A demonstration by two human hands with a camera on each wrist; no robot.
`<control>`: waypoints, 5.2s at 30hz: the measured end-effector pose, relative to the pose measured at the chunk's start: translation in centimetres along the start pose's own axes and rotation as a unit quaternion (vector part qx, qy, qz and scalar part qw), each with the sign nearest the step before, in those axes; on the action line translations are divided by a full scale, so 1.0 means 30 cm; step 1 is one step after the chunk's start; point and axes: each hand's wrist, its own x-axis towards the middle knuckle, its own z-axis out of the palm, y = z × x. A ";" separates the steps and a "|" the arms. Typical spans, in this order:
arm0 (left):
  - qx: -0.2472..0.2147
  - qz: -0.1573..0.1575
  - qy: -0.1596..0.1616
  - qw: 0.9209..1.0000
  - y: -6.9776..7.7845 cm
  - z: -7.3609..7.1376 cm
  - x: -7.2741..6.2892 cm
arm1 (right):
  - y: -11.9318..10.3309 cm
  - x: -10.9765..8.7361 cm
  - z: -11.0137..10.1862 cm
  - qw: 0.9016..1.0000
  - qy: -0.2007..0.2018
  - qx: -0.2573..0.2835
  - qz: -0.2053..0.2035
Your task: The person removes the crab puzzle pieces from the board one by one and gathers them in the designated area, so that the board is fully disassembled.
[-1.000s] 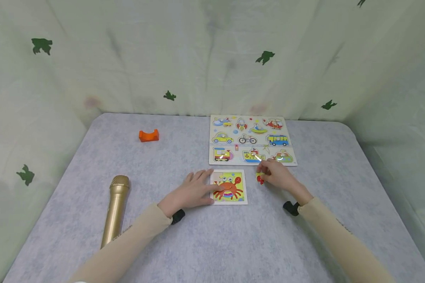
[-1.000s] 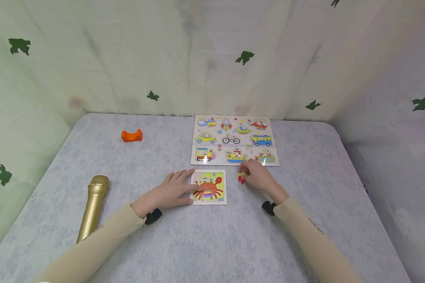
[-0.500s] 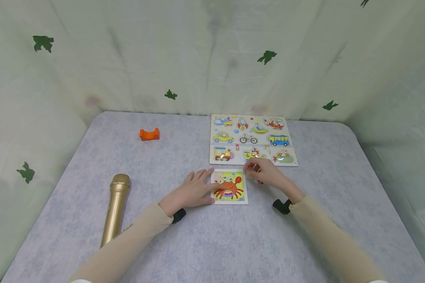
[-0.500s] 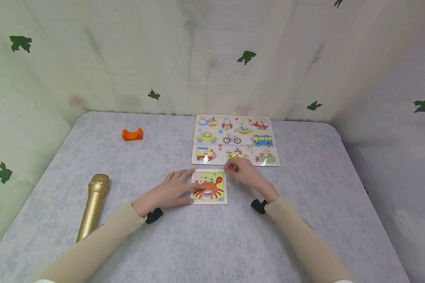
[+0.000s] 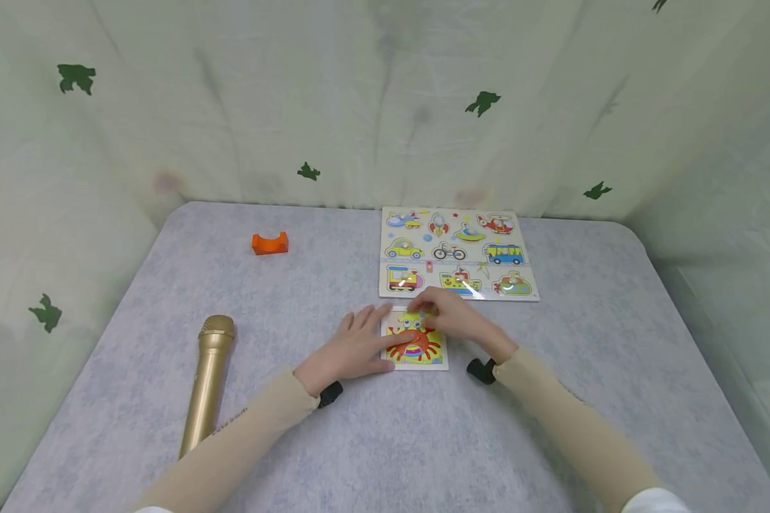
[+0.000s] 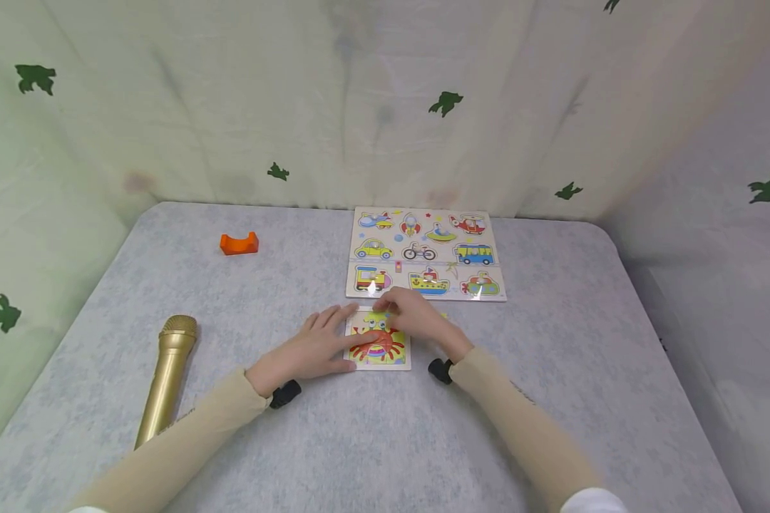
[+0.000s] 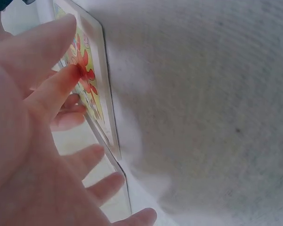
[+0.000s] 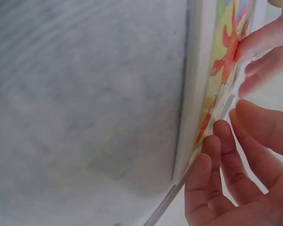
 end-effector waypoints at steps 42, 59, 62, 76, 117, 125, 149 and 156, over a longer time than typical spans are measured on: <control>-0.007 -0.004 -0.020 1.000 0.013 -0.013 0.006 | -0.029 0.059 0.014 0.999 -0.048 0.004 0.012; -0.021 -0.003 -0.017 1.000 0.010 -0.012 0.001 | -0.008 0.042 -0.014 0.999 0.007 0.046 0.013; -0.023 -0.002 -0.013 1.000 0.009 -0.009 0.003 | 0.009 0.026 -0.033 0.999 0.011 0.042 0.010; -0.042 -0.006 0.001 0.999 0.012 -0.001 0.003 | 0.158 -0.155 -0.179 0.991 0.045 0.092 0.085; -0.040 -0.003 0.036 0.999 0.017 0.013 -0.008 | 0.251 -0.281 -0.216 0.987 0.084 -0.086 0.110; -0.054 0.001 0.035 0.998 0.020 0.008 -0.004 | 0.178 -0.232 -0.205 0.994 0.083 -0.038 0.065; -0.008 -0.005 0.006 1.000 0.060 0.002 0.032 | 0.036 -0.022 -0.031 0.998 -0.019 -0.058 0.020; -0.004 0.000 0.026 1.000 0.058 0.012 0.034 | 0.023 -0.004 -0.038 0.996 -0.044 -0.076 0.026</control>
